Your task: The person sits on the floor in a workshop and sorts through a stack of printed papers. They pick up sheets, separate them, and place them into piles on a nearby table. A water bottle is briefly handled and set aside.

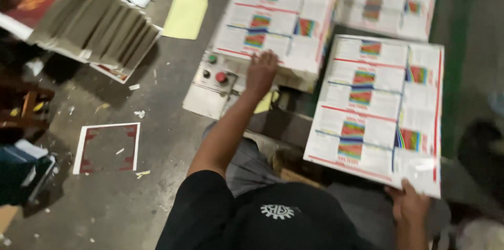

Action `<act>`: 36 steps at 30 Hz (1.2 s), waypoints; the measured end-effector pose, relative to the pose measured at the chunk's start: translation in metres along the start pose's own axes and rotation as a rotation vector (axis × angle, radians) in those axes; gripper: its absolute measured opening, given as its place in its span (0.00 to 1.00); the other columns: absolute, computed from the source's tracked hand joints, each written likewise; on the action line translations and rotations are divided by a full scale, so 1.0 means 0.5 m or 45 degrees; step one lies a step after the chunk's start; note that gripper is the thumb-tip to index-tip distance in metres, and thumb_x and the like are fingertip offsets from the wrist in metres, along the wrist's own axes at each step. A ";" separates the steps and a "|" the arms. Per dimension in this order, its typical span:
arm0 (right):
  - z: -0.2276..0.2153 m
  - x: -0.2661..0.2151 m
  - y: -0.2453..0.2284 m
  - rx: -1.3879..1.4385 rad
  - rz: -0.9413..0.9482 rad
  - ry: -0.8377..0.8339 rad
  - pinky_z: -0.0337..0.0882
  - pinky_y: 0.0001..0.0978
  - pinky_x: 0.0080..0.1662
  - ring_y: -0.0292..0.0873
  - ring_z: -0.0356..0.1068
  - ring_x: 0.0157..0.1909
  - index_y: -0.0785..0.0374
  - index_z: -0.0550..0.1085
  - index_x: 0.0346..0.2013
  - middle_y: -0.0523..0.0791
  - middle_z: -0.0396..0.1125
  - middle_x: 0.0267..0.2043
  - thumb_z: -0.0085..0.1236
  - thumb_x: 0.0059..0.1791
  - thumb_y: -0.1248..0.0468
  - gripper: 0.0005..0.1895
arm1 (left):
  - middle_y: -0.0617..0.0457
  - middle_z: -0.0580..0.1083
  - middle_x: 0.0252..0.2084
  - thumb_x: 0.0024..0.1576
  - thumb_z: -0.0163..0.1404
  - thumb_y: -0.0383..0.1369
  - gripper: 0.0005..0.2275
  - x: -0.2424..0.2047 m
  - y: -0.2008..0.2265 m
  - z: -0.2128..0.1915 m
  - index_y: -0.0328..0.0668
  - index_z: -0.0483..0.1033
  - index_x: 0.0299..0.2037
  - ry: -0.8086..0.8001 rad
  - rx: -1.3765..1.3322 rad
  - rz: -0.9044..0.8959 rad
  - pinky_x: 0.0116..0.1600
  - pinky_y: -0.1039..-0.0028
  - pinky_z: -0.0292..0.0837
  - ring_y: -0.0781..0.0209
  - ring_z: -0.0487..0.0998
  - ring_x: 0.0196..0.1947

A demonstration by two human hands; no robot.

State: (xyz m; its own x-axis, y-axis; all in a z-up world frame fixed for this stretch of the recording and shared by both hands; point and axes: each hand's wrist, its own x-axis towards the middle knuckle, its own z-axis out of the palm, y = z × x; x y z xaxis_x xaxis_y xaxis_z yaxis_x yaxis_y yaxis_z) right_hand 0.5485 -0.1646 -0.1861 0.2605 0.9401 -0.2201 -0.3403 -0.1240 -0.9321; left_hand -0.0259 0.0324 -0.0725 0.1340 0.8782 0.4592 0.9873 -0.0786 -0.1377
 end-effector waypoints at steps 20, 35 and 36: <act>0.257 0.326 -0.012 -0.040 0.232 -0.092 0.78 0.43 0.38 0.48 0.76 0.42 0.65 0.66 0.60 0.50 0.72 0.48 0.51 0.57 0.66 0.17 | 0.45 0.79 0.28 0.61 0.45 0.29 0.07 0.078 -0.023 -0.097 0.42 0.76 0.34 0.014 -0.334 -0.137 0.31 0.54 0.74 0.44 0.81 0.28; 0.233 0.191 0.105 0.054 0.460 -0.331 0.75 0.46 0.44 0.53 0.73 0.48 0.69 0.64 0.58 0.58 0.70 0.52 0.48 0.62 0.54 0.20 | 0.41 0.78 0.29 0.57 0.45 0.31 0.07 0.082 -0.031 -0.004 0.43 0.77 0.32 -0.089 -0.416 -0.280 0.33 0.49 0.74 0.40 0.81 0.31; 0.259 0.173 0.096 0.042 0.452 -0.361 0.75 0.46 0.44 0.53 0.73 0.48 0.69 0.64 0.58 0.58 0.70 0.52 0.48 0.62 0.54 0.20 | 0.41 0.78 0.29 0.57 0.45 0.31 0.07 0.086 -0.036 -0.015 0.43 0.77 0.32 -0.069 -0.407 -0.306 0.33 0.49 0.74 0.40 0.81 0.31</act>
State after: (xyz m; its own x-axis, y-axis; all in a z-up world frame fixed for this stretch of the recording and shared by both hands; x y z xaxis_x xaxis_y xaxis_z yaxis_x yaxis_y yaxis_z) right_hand 0.4378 -0.0482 -0.2125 -0.1340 0.8915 -0.4328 -0.3938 -0.4487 -0.8023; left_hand -0.0374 0.0679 -0.0436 -0.0999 0.9123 0.3971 0.9678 -0.0037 0.2518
